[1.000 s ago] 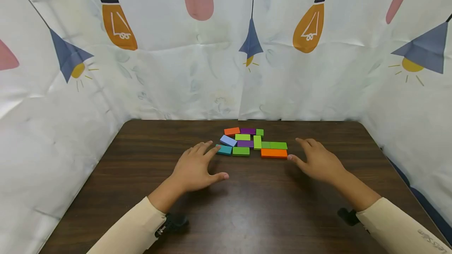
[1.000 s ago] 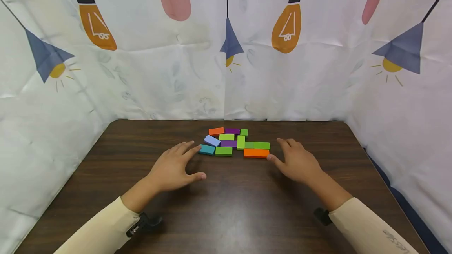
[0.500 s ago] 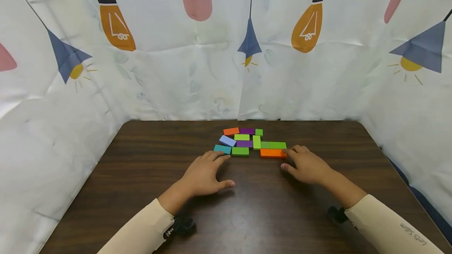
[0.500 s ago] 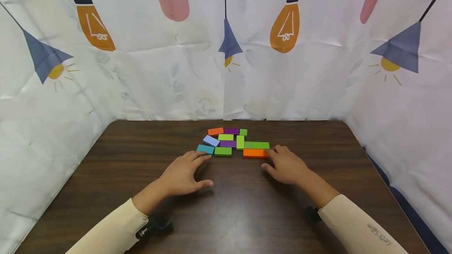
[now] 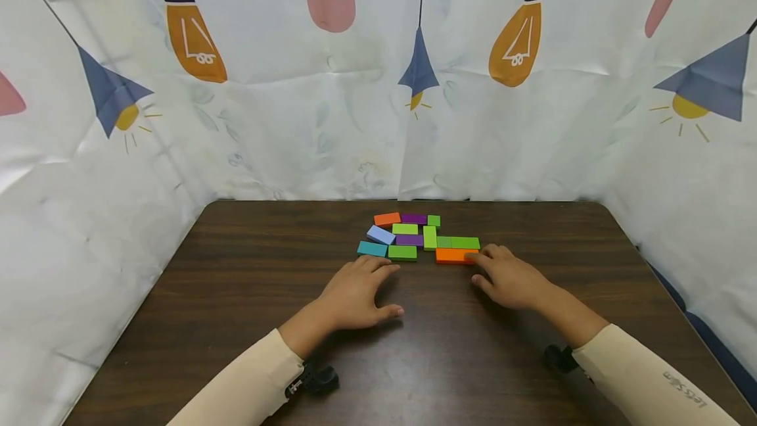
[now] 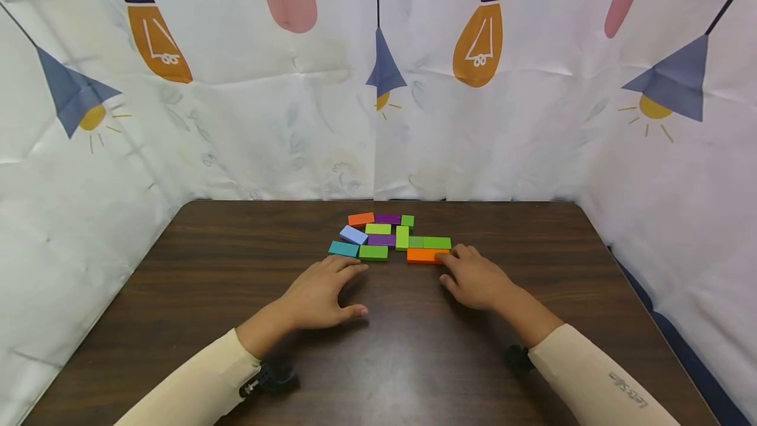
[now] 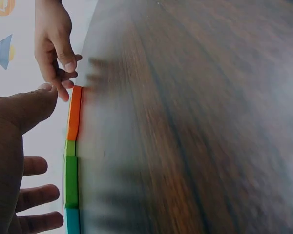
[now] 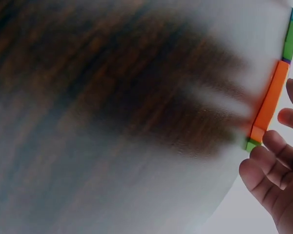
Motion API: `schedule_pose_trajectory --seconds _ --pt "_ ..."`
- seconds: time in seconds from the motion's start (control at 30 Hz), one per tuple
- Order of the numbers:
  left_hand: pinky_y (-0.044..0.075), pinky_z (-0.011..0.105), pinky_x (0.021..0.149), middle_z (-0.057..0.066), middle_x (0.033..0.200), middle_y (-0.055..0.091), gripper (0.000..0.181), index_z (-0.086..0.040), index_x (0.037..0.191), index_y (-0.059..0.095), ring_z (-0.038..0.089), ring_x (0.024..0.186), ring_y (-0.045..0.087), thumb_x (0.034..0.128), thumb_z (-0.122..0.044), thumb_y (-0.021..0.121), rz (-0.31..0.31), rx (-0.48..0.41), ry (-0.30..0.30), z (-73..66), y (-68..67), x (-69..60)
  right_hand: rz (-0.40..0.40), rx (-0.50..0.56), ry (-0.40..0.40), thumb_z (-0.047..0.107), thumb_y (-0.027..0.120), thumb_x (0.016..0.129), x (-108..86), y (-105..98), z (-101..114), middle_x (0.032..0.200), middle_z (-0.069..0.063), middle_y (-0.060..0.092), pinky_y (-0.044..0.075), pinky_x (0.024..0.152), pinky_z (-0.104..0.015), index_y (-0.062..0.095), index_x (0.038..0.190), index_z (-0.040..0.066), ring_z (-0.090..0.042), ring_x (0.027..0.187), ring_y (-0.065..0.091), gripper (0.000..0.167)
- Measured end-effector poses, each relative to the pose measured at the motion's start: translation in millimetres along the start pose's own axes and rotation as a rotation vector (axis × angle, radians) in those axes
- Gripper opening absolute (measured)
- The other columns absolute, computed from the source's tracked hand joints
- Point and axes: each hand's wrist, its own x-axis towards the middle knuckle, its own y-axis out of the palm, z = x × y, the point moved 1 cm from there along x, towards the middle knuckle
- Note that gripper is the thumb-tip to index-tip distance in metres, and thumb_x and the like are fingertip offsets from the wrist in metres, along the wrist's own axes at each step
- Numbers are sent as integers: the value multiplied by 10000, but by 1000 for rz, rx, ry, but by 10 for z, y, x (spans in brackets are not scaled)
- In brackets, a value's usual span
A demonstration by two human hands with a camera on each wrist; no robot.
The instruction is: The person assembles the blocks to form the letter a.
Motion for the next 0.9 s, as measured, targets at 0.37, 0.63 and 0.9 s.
schedule_pose_trajectory --seconds 0.37,0.63,0.9 --pt "393 517 1107 15 1493 506 791 -209 1522 511 232 1375 439 896 -675 639 2 17 30 -75 60 120 13 -26 -10 200 693 983 10 9 -12 1289 -160 538 526 866 -500 580 1451 97 -338 1165 531 492" --pt "389 516 1114 17 1488 508 773 -212 1515 520 235 1369 443 905 -674 630 23 19 48 -103 116 162 6 -8 -10 232 719 959 7 23 -35 1361 -182 528 524 904 -543 602 1426 129 -377 1233 514 493" --pt "375 500 1130 13 1495 505 743 -199 1510 523 235 1379 439 924 -643 631 31 6 63 -164 122 197 -9 4 -20 274 725 957 9 14 -41 1377 -179 536 508 936 -572 623 1400 144 -387 1252 512 473"
